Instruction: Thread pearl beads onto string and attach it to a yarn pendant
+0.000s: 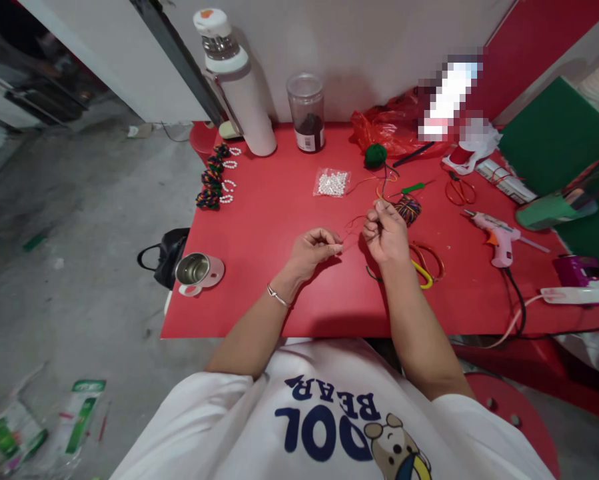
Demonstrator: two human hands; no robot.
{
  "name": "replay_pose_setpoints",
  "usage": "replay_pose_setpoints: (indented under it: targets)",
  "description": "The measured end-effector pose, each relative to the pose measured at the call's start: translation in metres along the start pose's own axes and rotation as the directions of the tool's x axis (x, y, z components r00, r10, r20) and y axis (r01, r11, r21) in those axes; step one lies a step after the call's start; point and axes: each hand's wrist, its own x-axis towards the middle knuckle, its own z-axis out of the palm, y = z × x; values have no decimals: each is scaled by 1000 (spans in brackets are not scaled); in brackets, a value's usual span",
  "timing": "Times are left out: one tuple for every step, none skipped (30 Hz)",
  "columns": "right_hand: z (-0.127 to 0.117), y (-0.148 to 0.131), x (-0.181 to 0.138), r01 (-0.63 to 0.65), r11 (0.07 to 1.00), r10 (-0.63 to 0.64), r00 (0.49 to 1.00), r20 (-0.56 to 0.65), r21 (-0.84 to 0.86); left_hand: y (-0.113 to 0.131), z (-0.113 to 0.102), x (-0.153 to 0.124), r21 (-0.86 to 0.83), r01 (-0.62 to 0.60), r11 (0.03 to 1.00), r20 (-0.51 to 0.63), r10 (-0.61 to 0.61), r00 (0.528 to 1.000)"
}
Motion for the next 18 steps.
replay_pose_setpoints:
  targets:
    - [0, 1, 0, -5, 1000, 5, 1000, 5, -4, 0, 0, 0, 7, -4, 1000, -9, 4, 1000]
    - [0, 1, 0, -9, 1000, 9, 1000, 9, -8, -1, -1, 1, 17, -10, 1000, -22, 11, 1000]
    - [1, 1, -1, -11, 1000, 11, 1000, 12, -11, -1, -1, 1, 31, -17, 999, -39, 18, 999]
    - [1, 2, -1, -13, 1000, 13, 1000, 14, -15, -2, -2, 2, 45, -24, 999, -57, 26, 998]
    - [1, 2, -1, -13, 1000, 14, 1000, 16, -19, -3, -3, 3, 58, -31, 998, -73, 35, 997]
    - [1, 2, -1, -13, 1000, 13, 1000, 18, -22, -3, -3, 3, 72, -36, 997, -86, 42, 995]
    - [1, 2, -1, -11, 1000, 11, 1000, 21, -23, -4, -4, 4, 89, -37, 995, -94, 46, 994]
    - [1, 2, -2, -7, 1000, 8, 1000, 24, -22, -6, -4, 4, 112, -35, 993, -97, 46, 994]
    - [1, 2, -2, -4, 1000, 5, 1000, 27, -19, -7, -4, 5, 144, -31, 989, -97, 46, 994]
    - [2, 2, -2, -2, 1000, 2, 1000, 29, -13, -8, -4, 5, 187, -33, 982, -96, 52, 994]
    - [2, 2, -3, 0, 1000, 0, 1000, 31, -9, -9, -4, 5, 241, -44, 970, -96, 69, 993]
    - [2, 2, -3, 1, 1000, -1, 1000, 30, -6, -10, -4, 6, 300, -64, 952, -96, 97, 991]
    - [3, 3, -4, 1, 1000, -1, 1000, 29, -7, -11, -4, 6, 358, -91, 929, -92, 132, 987]
    - [3, 3, -4, 1, 1000, 0, 1000, 25, -11, -12, -4, 7, 409, -118, 905, -82, 165, 983]
    - [3, 3, -4, 0, 1000, 0, 1000, 21, -17, -12, -4, 7, 453, -140, 881, -69, 191, 979]
    - [4, 4, -4, 2, 1000, -1, 1000, 16, -23, -13, -4, 8, 489, -154, 859, -54, 206, 977]
    - [4, 4, -4, 6, 1000, -6, 1000, 9, -27, -13, -4, 8, 518, -162, 840, -40, 212, 976]
    - [4, 4, -4, 15, 999, -15, 1000, 2, -29, -13, -5, 9, 545, -166, 822, -27, 215, 976]
